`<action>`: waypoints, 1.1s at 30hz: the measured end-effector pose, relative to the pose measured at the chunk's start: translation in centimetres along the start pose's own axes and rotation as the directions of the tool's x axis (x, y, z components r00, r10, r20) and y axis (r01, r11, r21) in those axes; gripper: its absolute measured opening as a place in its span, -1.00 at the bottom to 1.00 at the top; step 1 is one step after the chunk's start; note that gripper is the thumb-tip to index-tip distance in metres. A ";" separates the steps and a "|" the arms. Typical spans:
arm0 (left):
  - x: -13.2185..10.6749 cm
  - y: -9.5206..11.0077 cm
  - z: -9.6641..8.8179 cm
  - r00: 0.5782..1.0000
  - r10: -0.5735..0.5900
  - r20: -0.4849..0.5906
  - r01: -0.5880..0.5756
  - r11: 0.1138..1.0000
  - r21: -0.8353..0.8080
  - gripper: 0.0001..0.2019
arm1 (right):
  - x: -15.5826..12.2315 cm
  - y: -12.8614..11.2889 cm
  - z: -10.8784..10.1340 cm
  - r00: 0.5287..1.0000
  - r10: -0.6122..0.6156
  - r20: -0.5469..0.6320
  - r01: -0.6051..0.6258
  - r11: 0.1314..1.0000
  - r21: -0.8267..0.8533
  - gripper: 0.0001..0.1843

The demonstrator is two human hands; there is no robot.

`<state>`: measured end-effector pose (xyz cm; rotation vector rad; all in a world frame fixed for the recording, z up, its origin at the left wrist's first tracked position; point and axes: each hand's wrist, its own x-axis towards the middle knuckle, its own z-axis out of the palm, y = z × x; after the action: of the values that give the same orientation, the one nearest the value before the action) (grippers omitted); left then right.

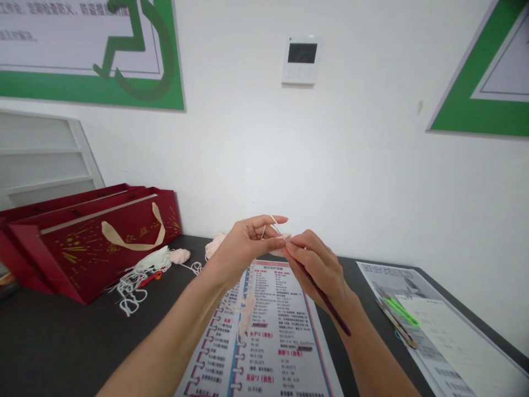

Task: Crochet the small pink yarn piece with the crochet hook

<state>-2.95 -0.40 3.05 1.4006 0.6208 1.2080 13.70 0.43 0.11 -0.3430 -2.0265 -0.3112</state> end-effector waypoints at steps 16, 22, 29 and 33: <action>0.0 0.0 -0.4 0.970 0.216 -0.114 -0.194 0.964 0.182 -0.93 | 1.3 -3.2 -1.7 0.977 0.215 0.009 -0.215 0.976 0.031 -0.80; -0.5 0.7 -0.3 0.980 0.180 -0.083 -0.157 0.960 0.230 -0.92 | 1.0 -3.0 -2.7 0.809 0.588 -0.001 -0.553 0.762 0.338 -0.88; -0.7 1.1 -0.3 0.988 0.155 -0.029 -0.144 0.962 0.230 -0.93 | 0.9 -0.7 -2.1 0.753 0.645 0.134 -0.517 0.452 0.727 -0.89; -0.6 0.6 -0.1 0.992 0.126 -0.027 -0.121 0.982 0.142 -0.74 | 1.1 -1.1 -0.4 0.766 0.637 0.085 -0.446 0.432 0.784 -0.90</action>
<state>-3.42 -0.99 3.43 1.5575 0.6616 1.3108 13.12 -0.61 1.18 -0.3712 -1.5086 0.9089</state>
